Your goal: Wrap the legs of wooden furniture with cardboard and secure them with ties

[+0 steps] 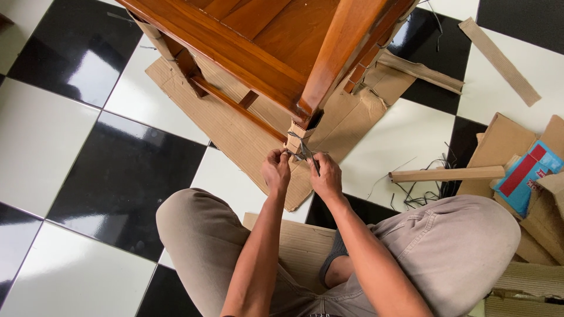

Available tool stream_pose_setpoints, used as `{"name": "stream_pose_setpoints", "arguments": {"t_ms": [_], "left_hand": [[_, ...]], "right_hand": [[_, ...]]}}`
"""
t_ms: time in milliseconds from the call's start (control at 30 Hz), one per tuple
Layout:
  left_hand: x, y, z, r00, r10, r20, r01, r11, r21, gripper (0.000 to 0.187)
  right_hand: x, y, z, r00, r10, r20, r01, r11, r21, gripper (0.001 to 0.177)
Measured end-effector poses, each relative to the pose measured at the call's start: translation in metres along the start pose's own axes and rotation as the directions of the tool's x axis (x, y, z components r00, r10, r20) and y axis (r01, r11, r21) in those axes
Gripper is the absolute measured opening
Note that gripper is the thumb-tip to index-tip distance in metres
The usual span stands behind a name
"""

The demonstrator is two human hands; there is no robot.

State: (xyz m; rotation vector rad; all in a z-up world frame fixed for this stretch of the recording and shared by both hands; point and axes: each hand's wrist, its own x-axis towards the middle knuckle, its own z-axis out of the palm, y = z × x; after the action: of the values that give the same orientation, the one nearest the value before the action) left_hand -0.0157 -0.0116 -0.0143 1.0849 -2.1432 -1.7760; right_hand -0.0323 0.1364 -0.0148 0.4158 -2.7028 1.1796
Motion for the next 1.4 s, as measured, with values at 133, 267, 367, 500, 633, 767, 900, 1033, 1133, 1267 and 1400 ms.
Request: {"name": "stream_pose_setpoints", "arguments": {"t_ms": [133, 267, 367, 500, 633, 767, 900, 1033, 1133, 1267, 1400], "left_hand": [[0.016, -0.016, 0.01, 0.999, -0.036, -0.041, 0.036, 0.999, -0.02, 0.018], [0.012, -0.014, 0.01, 0.994, -0.085, -0.063, 0.08, 0.993, -0.083, 0.017], [0.011, -0.012, 0.012, 0.995, -0.092, -0.042, 0.081, 0.973, -0.215, 0.017], [0.005, -0.012, 0.014, 0.991, -0.134, -0.028, 0.11, 0.901, -0.419, 0.021], [-0.005, -0.015, 0.021, 0.983, -0.184, 0.001, 0.163, 0.868, -0.469, 0.021], [0.004, -0.071, 0.053, 0.983, -0.18, 0.029, 0.179, 0.923, -0.34, 0.017], [-0.01, -0.085, 0.063, 0.966, -0.157, 0.204, 0.147, 0.987, 0.064, 0.025], [-0.022, -0.086, 0.077, 0.926, -0.073, 0.371, -0.082, 0.92, 0.383, 0.025], [-0.032, -0.092, 0.086, 0.893, -0.07, 0.445, -0.146, 0.889, 0.434, 0.024], [-0.039, -0.091, 0.099, 0.851, -0.091, 0.518, -0.227, 0.825, 0.517, 0.024], [-0.049, -0.087, 0.111, 0.806, -0.086, 0.586, -0.293, 0.802, 0.52, 0.027]], "right_hand": [[-0.005, -0.002, -0.001, 0.999, -0.021, -0.035, 0.02, 0.999, -0.03, 0.014], [-0.016, 0.007, 0.003, 0.995, 0.074, -0.06, -0.075, 0.997, -0.012, 0.018], [-0.02, 0.026, 0.004, 0.989, 0.141, -0.049, -0.142, 0.99, -0.015, 0.019], [-0.027, 0.035, -0.006, 0.976, 0.219, 0.003, -0.219, 0.976, -0.001, 0.021], [-0.034, 0.042, -0.016, 0.933, 0.349, 0.083, -0.35, 0.937, -0.003, 0.022], [-0.044, 0.058, -0.026, 0.896, 0.426, 0.128, -0.429, 0.903, -0.009, 0.024], [-0.064, 0.082, -0.028, 0.844, 0.502, 0.189, -0.503, 0.863, -0.044, 0.023], [-0.084, 0.104, -0.036, 0.747, 0.595, 0.298, -0.586, 0.8, -0.129, 0.024], [-0.098, 0.133, -0.035, 0.661, 0.684, 0.307, -0.643, 0.728, -0.237, 0.026], [-0.111, 0.167, -0.046, 0.638, 0.734, 0.234, -0.674, 0.679, -0.29, 0.026], [-0.106, 0.158, -0.083, 0.584, 0.795, 0.166, -0.747, 0.606, -0.273, 0.035]]}}
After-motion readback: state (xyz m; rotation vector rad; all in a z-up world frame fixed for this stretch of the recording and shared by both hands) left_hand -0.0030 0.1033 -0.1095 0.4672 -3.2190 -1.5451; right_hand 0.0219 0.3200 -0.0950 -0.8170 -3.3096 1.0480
